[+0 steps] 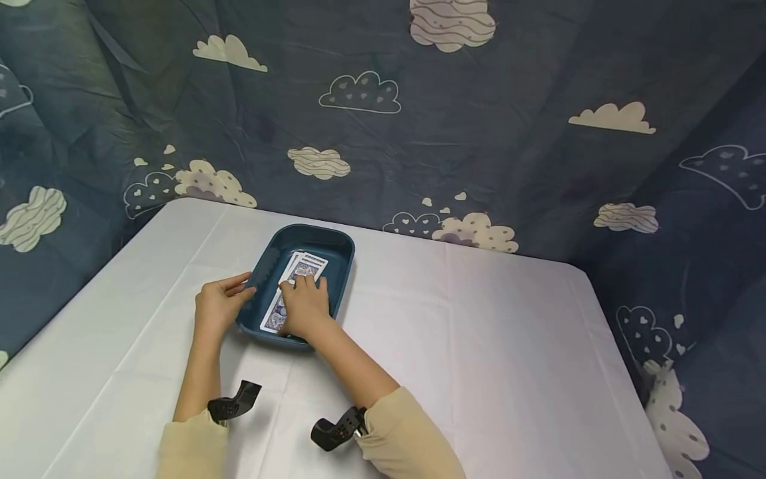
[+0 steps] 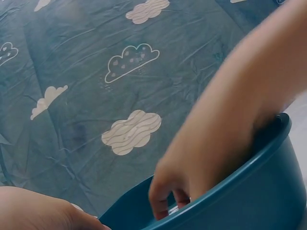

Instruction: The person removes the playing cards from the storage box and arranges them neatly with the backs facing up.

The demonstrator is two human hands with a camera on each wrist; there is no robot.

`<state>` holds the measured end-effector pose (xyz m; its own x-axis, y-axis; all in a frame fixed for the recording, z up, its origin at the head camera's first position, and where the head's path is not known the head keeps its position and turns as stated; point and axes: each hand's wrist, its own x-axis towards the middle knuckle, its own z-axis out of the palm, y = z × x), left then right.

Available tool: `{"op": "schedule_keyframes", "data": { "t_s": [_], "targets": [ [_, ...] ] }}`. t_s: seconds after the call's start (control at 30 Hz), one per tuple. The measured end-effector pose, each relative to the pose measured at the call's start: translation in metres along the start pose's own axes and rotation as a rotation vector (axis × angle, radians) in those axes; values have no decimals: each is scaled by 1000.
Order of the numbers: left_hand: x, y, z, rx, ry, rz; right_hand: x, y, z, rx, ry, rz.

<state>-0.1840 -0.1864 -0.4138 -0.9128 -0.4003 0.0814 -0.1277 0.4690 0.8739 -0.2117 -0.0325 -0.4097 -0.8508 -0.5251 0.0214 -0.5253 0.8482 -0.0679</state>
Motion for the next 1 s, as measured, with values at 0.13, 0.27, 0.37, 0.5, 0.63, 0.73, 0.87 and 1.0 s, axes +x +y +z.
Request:
{"op": "schedule_keyframes", "data": {
  "t_s": [0.13,0.27,0.37,0.5,0.63,0.73,0.87,1.0],
  "targets": [
    [-1,-1,0,-5,-18,-17,8,-1,10,18,-76,102],
    [-1,0,-1,-8,-24,-21,12,0,11,32,-82,102],
    [0,1,-1,-11,-19,-17,12,0,10,46,-63,63],
    [0,1,-2,-13,-23,-28,11,0,10,61,-47,-3],
    [1,1,-2,-15,-25,-40,10,-1,9,38,-19,-56],
    [1,2,-2,-15,-23,-41,10,-1,9,-5,11,-76],
    [1,2,-1,-18,-20,-42,10,-2,10,-105,69,-112],
    [0,2,-1,-18,-26,-53,8,-5,10,-205,103,-124]
  ]
}}
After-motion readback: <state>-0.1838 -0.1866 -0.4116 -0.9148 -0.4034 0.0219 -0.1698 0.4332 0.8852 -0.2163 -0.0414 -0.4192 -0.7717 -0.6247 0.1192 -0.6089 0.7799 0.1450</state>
